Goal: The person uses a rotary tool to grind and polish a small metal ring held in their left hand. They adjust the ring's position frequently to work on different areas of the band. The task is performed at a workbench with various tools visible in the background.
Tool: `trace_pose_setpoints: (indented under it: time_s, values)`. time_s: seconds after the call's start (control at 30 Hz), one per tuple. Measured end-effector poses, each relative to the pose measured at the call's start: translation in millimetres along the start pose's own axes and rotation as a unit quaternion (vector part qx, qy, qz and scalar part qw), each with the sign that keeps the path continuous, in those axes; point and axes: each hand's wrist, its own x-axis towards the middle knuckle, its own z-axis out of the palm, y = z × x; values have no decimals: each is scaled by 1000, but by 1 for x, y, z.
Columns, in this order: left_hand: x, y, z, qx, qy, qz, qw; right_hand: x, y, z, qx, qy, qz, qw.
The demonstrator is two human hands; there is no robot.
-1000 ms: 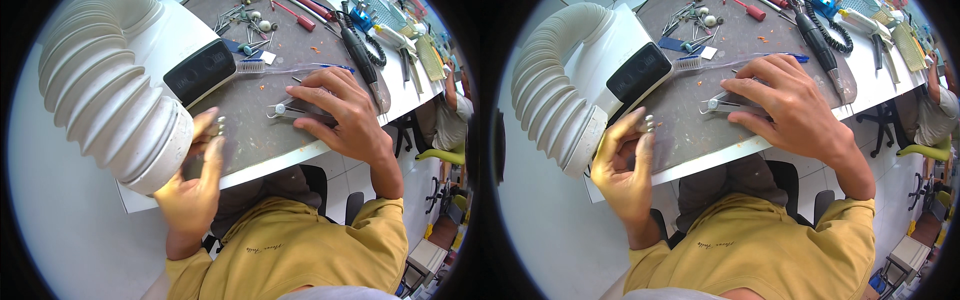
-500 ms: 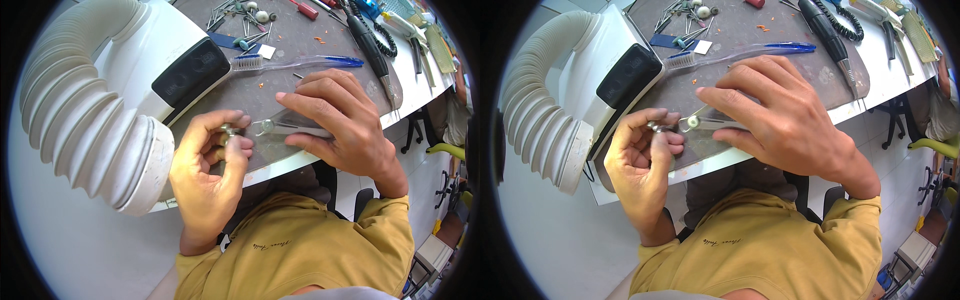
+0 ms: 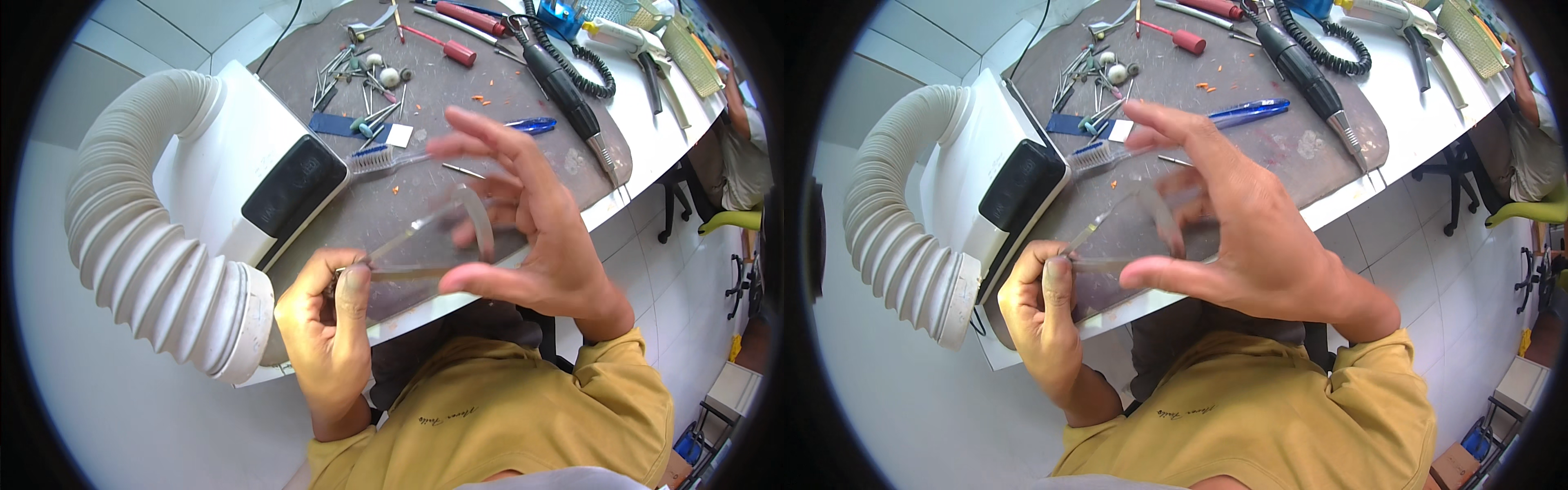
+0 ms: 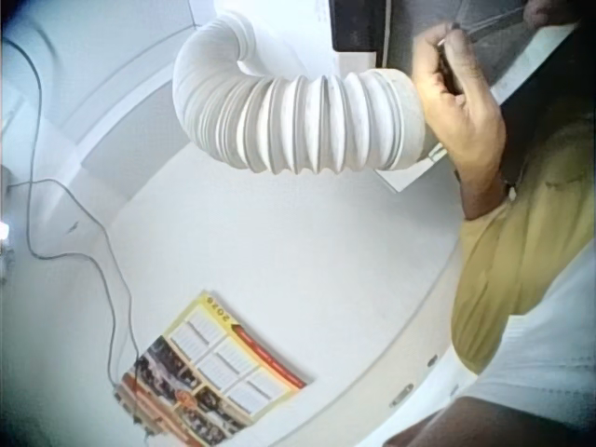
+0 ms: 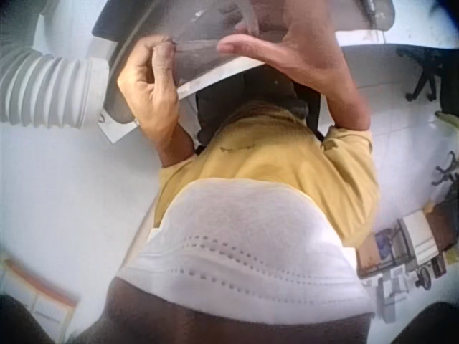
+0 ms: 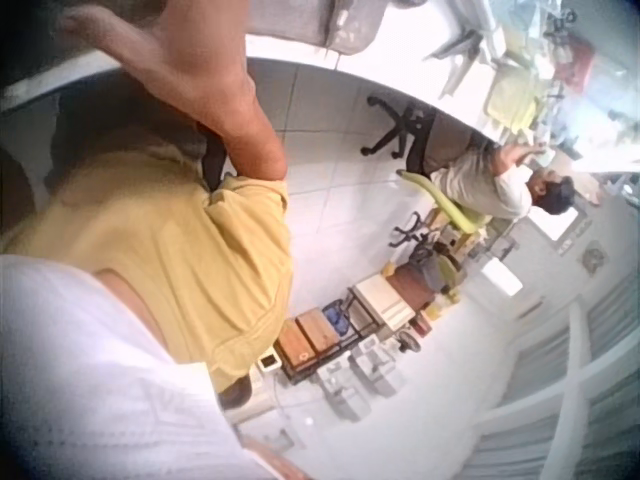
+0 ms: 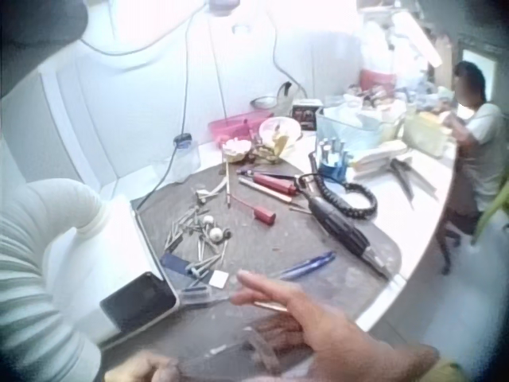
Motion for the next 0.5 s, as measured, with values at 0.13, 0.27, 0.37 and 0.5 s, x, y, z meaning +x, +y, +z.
trace_pose_setpoints:
  time_s: [0.13, 0.27, 0.37, 0.5]
  values:
    - [3, 0, 2, -39, 3, -3, 999, -9, -2, -4, 111, -22, 148, 982]
    - [0, -6, 10, -219, 30, -8, 975, -6, -11, 3, 194, -10, 167, 967]
    - [2, -1, 25, -318, 20, -29, 947, -5, -13, 11, 234, 9, 161, 959]
    - [7, 8, 53, -375, 15, -39, 926, -5, -14, 26, 260, 32, 141, 955]
